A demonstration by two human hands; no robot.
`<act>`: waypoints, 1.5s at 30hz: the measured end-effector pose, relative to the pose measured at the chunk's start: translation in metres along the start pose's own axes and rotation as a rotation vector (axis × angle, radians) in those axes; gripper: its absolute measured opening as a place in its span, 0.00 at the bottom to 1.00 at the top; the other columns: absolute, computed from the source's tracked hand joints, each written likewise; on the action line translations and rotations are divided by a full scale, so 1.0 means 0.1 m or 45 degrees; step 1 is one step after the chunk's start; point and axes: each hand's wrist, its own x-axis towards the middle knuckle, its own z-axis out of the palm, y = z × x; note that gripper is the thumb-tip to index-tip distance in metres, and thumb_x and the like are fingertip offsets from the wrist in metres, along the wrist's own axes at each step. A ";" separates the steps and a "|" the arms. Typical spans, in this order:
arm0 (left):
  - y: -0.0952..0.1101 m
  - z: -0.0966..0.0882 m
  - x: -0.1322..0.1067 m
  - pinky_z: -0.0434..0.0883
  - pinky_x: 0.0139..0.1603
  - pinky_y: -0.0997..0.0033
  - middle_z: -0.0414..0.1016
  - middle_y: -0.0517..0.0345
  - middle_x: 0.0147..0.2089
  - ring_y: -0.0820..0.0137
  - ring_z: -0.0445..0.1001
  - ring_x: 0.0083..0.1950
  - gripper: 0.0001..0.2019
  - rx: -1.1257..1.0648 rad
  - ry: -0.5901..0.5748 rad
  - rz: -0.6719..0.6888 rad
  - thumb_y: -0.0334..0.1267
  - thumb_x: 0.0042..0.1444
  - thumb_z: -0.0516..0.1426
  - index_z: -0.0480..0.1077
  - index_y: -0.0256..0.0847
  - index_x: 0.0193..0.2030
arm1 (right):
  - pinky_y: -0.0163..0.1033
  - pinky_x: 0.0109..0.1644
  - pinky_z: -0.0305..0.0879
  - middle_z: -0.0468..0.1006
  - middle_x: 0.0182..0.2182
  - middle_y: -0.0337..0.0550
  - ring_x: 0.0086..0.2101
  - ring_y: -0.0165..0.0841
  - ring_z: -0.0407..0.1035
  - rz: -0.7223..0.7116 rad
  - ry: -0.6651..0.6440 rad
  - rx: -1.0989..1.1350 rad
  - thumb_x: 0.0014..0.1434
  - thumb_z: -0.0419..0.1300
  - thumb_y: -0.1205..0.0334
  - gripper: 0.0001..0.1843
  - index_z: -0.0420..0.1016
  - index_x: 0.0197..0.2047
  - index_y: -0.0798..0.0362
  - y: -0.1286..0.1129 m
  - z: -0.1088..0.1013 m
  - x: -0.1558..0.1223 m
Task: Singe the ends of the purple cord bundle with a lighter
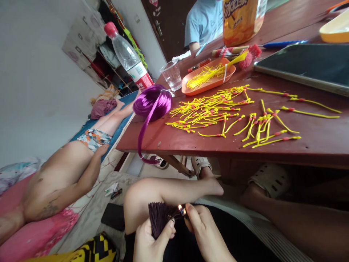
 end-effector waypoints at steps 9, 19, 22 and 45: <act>0.09 0.00 0.05 0.65 0.16 0.78 0.73 0.54 0.16 0.74 0.67 0.14 0.13 -0.684 -0.140 -0.504 0.42 0.34 0.64 0.70 0.33 0.18 | 0.33 0.23 0.50 0.54 0.14 0.32 0.18 0.29 0.50 -0.075 0.093 0.144 0.55 0.41 0.43 0.25 0.56 0.16 0.51 -0.05 -0.03 0.01; 0.16 -0.03 0.06 0.63 0.14 0.82 0.70 0.59 0.14 0.78 0.66 0.13 0.14 -0.946 -0.300 -0.755 0.42 0.29 0.67 0.72 0.32 0.17 | 0.33 0.22 0.52 0.61 0.13 0.32 0.18 0.29 0.55 -0.210 0.049 0.343 0.42 0.61 0.53 0.13 0.69 0.25 0.55 -0.07 0.05 -0.02; 0.18 -0.03 0.06 0.63 0.14 0.83 0.69 0.60 0.13 0.78 0.66 0.12 0.14 -0.938 -0.273 -0.771 0.42 0.28 0.67 0.72 0.32 0.16 | 0.32 0.19 0.51 0.55 0.12 0.30 0.15 0.26 0.52 -0.182 0.020 0.355 0.41 0.61 0.55 0.11 0.69 0.24 0.55 -0.04 0.10 -0.03; 0.16 -0.04 0.05 0.64 0.15 0.81 0.71 0.58 0.15 0.77 0.67 0.14 0.14 -0.895 -0.266 -0.683 0.42 0.30 0.66 0.71 0.32 0.16 | 0.33 0.20 0.59 0.68 0.13 0.36 0.17 0.30 0.62 -0.202 0.055 0.425 0.42 0.64 0.59 0.09 0.73 0.24 0.56 -0.03 0.04 0.00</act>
